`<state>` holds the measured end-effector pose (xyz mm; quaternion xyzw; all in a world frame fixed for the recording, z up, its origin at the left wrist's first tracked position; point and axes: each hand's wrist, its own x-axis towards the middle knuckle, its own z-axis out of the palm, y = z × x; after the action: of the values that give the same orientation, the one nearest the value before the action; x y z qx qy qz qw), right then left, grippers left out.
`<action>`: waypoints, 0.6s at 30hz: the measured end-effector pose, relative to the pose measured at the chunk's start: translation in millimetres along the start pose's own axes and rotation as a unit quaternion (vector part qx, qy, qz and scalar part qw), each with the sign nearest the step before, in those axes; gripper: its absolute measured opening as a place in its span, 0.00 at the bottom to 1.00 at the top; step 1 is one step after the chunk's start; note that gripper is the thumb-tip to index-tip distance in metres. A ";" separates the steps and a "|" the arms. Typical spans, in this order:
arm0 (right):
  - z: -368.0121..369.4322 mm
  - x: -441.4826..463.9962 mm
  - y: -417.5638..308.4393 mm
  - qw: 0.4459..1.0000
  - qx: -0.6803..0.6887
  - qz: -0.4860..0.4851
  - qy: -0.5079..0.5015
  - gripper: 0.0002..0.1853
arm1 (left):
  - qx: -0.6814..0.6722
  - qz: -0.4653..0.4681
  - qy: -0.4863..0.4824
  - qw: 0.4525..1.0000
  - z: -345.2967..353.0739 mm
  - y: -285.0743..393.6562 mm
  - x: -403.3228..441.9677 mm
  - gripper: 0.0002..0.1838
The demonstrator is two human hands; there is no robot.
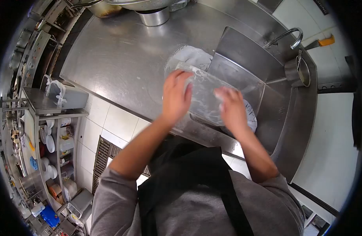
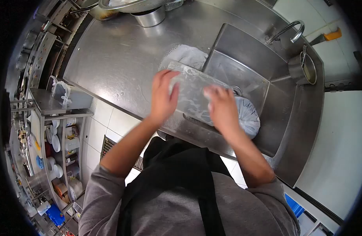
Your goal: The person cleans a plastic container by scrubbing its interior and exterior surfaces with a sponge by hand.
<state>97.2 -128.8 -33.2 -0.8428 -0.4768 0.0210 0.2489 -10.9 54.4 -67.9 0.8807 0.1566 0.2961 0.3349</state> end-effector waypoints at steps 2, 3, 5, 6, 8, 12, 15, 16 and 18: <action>7.4 -34.9 -9.5 0.998 0.031 -0.045 -0.022 0.24 | 0.065 0.093 -0.113 0.987 8.2 -18.4 30.5 0.26; 14.0 -50.9 -9.6 0.997 0.037 -0.064 -0.037 0.23 | 0.129 0.185 -0.223 0.948 11.6 -23.0 36.0 0.29; 21.2 -77.5 -4.9 0.995 0.059 -0.043 -0.063 0.23 | 0.153 0.164 -0.204 0.953 19.7 -34.1 30.3 0.31; 23.5 -83.9 0.8 0.992 0.084 -0.020 -0.090 0.22 | 0.177 0.142 -0.189 0.956 19.8 -36.1 29.1 0.33; 26.5 -89.4 15.8 0.989 0.119 0.040 -0.076 0.22 | 0.207 0.110 -0.161 0.959 16.9 -42.5 24.3 0.34; 26.3 -64.8 32.7 0.952 0.215 0.215 0.034 0.24 | 0.296 -0.051 -0.122 0.946 1.5 -35.8 6.8 0.33; 22.8 -14.3 40.9 0.949 0.205 0.201 0.131 0.26 | 0.349 -0.155 -0.099 0.919 -5.1 -29.4 -5.2 0.32; 20.7 1.6 40.9 0.964 0.158 0.143 0.158 0.28 | 0.352 -0.156 -0.098 0.918 -5.3 -30.0 -6.8 0.32; 24.6 26.5 33.3 0.986 0.078 0.095 0.109 0.25 | 0.366 -0.193 -0.067 0.908 -2.6 -31.6 -11.6 0.31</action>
<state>131.3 -111.5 -64.0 -0.8596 -0.3615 -0.0102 0.3611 -24.1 73.2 -92.8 0.9119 0.3978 0.0877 0.0490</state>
